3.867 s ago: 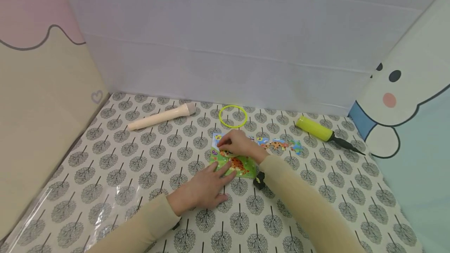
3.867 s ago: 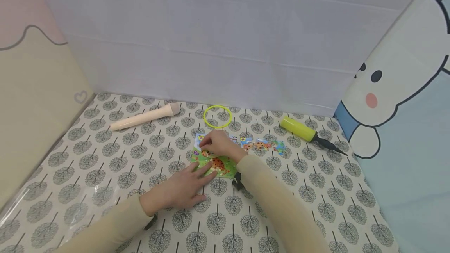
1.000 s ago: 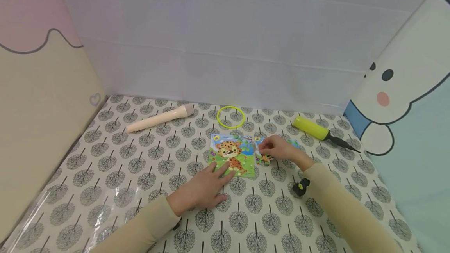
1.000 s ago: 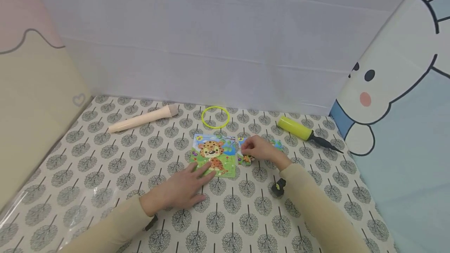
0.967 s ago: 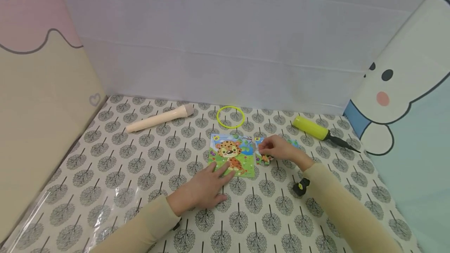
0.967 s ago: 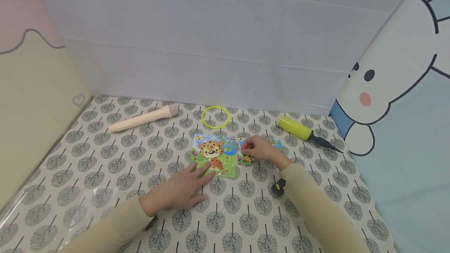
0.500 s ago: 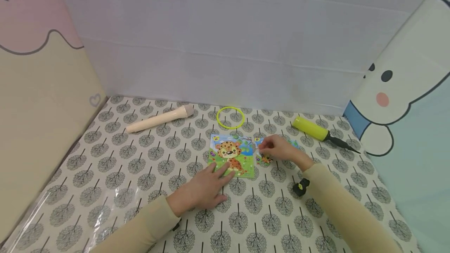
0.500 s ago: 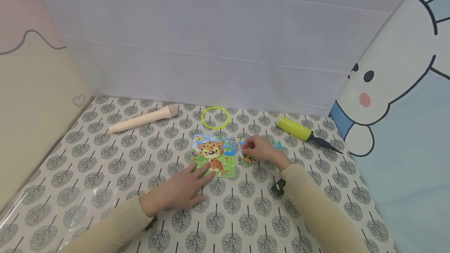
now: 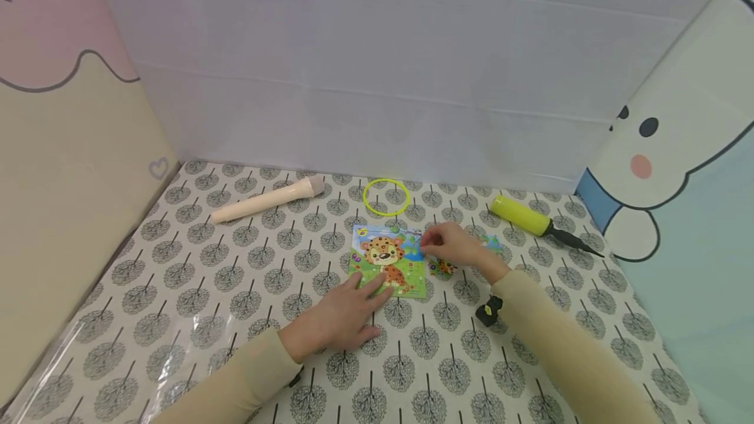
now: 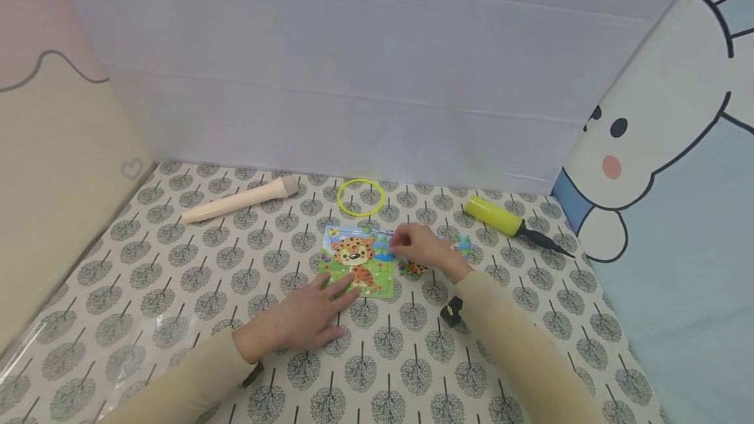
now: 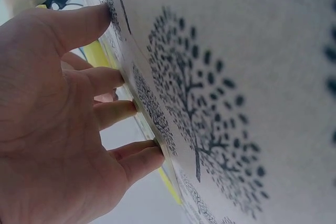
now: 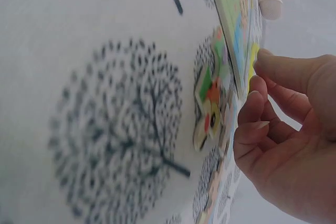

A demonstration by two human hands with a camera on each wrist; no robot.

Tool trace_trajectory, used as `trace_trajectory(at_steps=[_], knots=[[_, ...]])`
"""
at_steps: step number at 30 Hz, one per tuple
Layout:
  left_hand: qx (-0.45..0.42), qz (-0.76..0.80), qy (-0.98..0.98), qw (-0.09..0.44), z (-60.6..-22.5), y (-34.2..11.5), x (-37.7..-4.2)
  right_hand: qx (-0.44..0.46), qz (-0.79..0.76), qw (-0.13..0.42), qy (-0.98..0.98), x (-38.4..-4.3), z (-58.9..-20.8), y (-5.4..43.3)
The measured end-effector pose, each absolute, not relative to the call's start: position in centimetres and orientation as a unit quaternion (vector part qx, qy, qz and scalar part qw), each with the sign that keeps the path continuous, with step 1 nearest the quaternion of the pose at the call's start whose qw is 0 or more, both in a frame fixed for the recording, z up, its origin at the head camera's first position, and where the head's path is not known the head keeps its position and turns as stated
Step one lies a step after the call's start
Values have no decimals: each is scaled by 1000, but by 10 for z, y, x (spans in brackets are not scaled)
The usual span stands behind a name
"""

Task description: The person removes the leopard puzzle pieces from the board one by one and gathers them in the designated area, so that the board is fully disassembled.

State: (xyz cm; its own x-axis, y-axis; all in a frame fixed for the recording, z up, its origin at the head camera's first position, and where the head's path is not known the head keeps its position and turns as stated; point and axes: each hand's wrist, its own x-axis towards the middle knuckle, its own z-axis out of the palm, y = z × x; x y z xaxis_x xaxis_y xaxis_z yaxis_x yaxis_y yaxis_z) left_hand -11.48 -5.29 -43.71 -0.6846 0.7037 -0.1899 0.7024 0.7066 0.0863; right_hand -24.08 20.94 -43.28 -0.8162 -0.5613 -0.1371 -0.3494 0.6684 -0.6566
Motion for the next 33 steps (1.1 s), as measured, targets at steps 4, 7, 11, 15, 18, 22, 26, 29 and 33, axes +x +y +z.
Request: trace_trajectory(at_steps=[4, 7, 11, 15, 18, 22, 26, 29, 33], knots=[[387, 5, 916, 105, -438, -53, -116, -239, -323, 165, 900, -242, -436, 194], [386, 9, 916, 107, -438, -52, -116, -240, -324, 163, 901, -242, -437, 184], [383, 9, 917, 110, -437, -51, -116, -260, -327, 155, 895, -242, -436, 173], [383, 9, 917, 113, -437, -51, -116, -259, -343, 160, 889, -241, -437, 164], [383, 8, 917, 114, -437, -51, -116, -248, -342, 162, 892, -241, -440, 158], [383, 1, 917, 113, -436, -51, -115, -243, -334, 156, 897, -241, -445, 152], [379, -4, 918, 114, -437, -51, -115, -237, -329, 158, 900, -242, -447, 146], [376, -3, 919, 114, -438, -52, -115, -220, -325, 163, 905, -242, -447, 143], [377, 0, 919, 114, -437, -51, -115, -210, -315, 155, 913, -243, -449, 140]])
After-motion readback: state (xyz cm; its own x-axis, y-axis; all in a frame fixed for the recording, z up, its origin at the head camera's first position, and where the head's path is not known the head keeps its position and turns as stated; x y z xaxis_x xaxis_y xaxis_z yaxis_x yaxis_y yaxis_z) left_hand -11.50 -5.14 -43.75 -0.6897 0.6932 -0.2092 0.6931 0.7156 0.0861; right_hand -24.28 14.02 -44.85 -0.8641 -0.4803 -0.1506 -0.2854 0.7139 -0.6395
